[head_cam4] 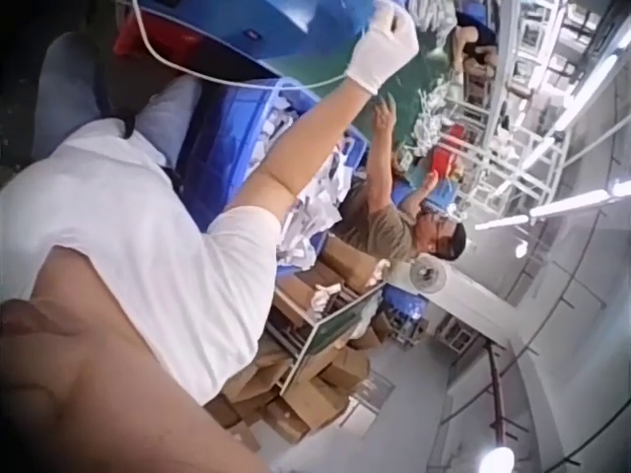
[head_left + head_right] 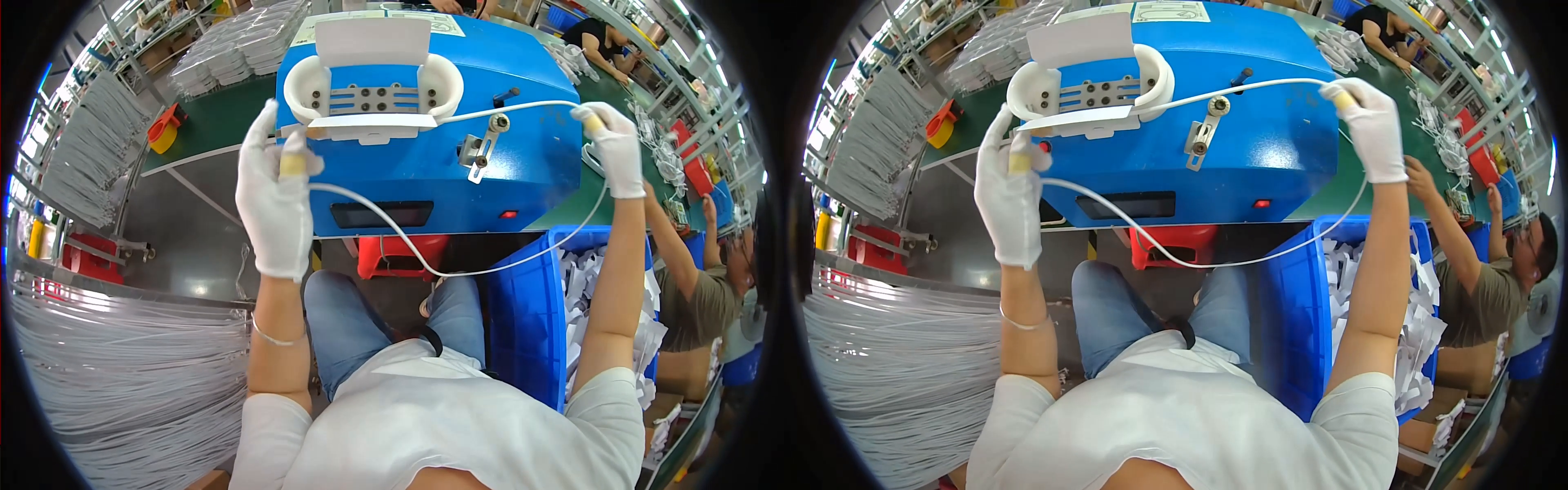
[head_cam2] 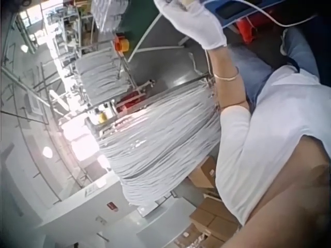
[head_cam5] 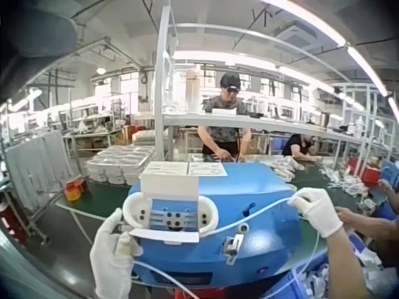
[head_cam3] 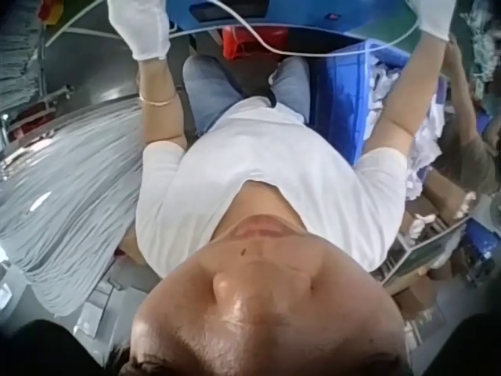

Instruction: Manually feed individual cables from a bundle into a processing machine and collect the finished parts in a bin.

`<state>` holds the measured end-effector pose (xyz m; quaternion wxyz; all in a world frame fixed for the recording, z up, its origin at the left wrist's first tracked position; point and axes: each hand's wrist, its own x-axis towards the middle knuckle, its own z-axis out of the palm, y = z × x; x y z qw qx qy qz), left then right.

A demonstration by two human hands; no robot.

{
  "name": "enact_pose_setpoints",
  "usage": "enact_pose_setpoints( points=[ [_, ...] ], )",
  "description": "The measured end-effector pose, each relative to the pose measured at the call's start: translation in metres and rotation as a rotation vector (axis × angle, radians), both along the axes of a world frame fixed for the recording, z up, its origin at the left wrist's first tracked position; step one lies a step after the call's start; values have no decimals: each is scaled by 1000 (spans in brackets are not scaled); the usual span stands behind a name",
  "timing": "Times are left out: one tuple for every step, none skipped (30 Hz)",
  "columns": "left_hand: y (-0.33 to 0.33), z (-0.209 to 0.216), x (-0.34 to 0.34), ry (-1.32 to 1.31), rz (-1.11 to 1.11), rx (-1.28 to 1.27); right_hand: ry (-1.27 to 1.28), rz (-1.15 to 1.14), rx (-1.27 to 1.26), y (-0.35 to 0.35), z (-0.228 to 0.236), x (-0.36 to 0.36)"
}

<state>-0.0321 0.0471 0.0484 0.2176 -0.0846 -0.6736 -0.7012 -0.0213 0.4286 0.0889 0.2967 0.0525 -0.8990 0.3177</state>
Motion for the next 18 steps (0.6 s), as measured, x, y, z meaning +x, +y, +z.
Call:
enact_pose_setpoints(
  points=[
    [1, -3, 6, 63, 8, -52, -32, 5, -41, 0, -4, -2],
    [-1, -5, 13, 70, 16, -52, -67, 3, -100, -2, -3, -2],
    [-3, -7, 19, 77, 23, -51, -101, 1, -159, -4, -2, 2],
    [-3, -1, 29, -15, -31, -10, -75, -26, -187, -5, -1, 9],
    [-7, -2, 36, -14, -25, -9, -74, -20, -186, -6, 2, 14],
    [-11, -4, 40, -42, -45, -5, -82, -32, -196, -7, 3, 19],
    [-14, -6, 43, -69, -69, 0, -89, -49, -207, -8, 4, 24],
    [-12, -12, 43, -59, -85, 18, -92, -59, -226, -8, 4, 28],
    [-11, -14, 45, -93, -158, 62, -92, -62, -226, -6, 4, 32],
    [-12, -16, 50, -129, -231, 104, -114, -71, -259, -4, 4, 37],
    [-17, -19, 53, -175, -323, 103, -136, -81, -292, -3, 4, 41],
    [-16, -19, 56, -223, -383, 87, -206, -134, -306, -4, 9, 47],
    [-13, -18, 59, -268, -449, 76, -207, -141, -302, 2, 8, 51],
    [-9, -18, 63, -334, -505, 49, -209, -98, -340, 14, 5, 55],
    [-5, -21, 65, -374, -574, 9, -210, -55, -378, 26, 1, 58],
    [0, -25, 66, -426, -633, -6, -187, -41, -379, 29, -2, 58],
    [5, -27, 68, -477, -692, -22, -187, -45, -380, 30, -3, 61],
    [6, -26, 70, -604, -839, 75, -215, -75, -371, 26, -2, 66]
  ],
)
